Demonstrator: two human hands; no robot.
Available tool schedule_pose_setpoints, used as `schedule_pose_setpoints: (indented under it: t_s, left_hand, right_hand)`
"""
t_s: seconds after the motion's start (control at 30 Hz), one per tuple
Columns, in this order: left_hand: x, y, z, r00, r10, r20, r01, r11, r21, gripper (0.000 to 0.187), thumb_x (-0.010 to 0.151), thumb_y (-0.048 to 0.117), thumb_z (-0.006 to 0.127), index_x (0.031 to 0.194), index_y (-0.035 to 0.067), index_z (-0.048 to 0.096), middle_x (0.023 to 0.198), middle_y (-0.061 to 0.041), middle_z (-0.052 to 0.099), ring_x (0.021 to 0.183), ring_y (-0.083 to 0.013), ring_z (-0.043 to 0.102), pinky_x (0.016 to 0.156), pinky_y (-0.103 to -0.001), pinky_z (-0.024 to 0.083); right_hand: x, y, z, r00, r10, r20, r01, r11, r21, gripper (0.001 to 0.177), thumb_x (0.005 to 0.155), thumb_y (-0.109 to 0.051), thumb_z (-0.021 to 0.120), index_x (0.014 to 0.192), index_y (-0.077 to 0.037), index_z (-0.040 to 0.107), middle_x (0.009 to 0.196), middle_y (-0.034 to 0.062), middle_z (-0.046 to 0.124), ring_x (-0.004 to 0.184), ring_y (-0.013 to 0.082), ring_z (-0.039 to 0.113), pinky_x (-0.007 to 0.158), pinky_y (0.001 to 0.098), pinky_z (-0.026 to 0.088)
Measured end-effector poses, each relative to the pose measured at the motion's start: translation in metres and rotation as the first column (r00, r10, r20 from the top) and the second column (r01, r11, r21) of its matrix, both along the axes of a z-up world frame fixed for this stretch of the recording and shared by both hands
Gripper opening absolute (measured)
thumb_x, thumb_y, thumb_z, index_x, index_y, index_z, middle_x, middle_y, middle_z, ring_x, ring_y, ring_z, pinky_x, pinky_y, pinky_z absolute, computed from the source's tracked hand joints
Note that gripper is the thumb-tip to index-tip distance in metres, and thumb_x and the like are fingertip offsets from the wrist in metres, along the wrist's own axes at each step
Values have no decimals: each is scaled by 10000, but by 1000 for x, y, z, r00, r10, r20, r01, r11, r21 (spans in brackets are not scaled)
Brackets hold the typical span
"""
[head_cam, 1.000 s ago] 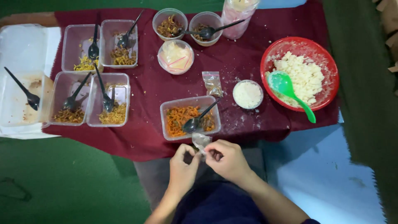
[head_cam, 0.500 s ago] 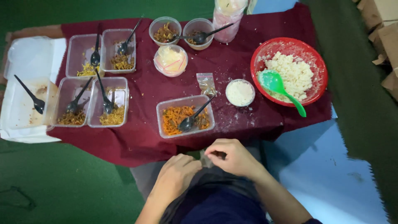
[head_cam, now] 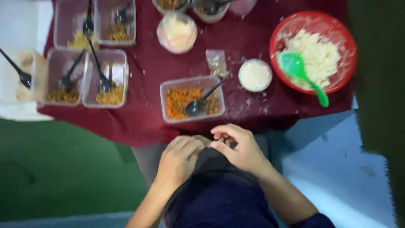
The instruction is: Package food ingredients into small bags and wrap rice balls for boxing
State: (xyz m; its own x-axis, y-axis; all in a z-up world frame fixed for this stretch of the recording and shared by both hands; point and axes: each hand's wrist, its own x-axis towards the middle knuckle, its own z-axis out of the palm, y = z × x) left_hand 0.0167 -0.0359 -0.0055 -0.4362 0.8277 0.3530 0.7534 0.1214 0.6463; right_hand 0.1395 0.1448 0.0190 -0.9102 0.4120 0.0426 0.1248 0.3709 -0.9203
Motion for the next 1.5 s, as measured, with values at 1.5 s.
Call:
schedule_pose_setpoints:
  t_s: [1.5]
  left_hand:
    - [-77, 11, -5, 911, 371, -179, -296, 891, 344, 66, 951, 8, 769, 1007, 43, 768, 897, -112, 728, 865, -339, 741, 780, -414, 615]
  right_hand:
    - [-76, 70, -30, 852, -244, -462, 309, 949, 69, 160, 1069, 65, 571, 1094, 184, 675, 870, 287, 699, 759, 305, 742, 672, 372, 669]
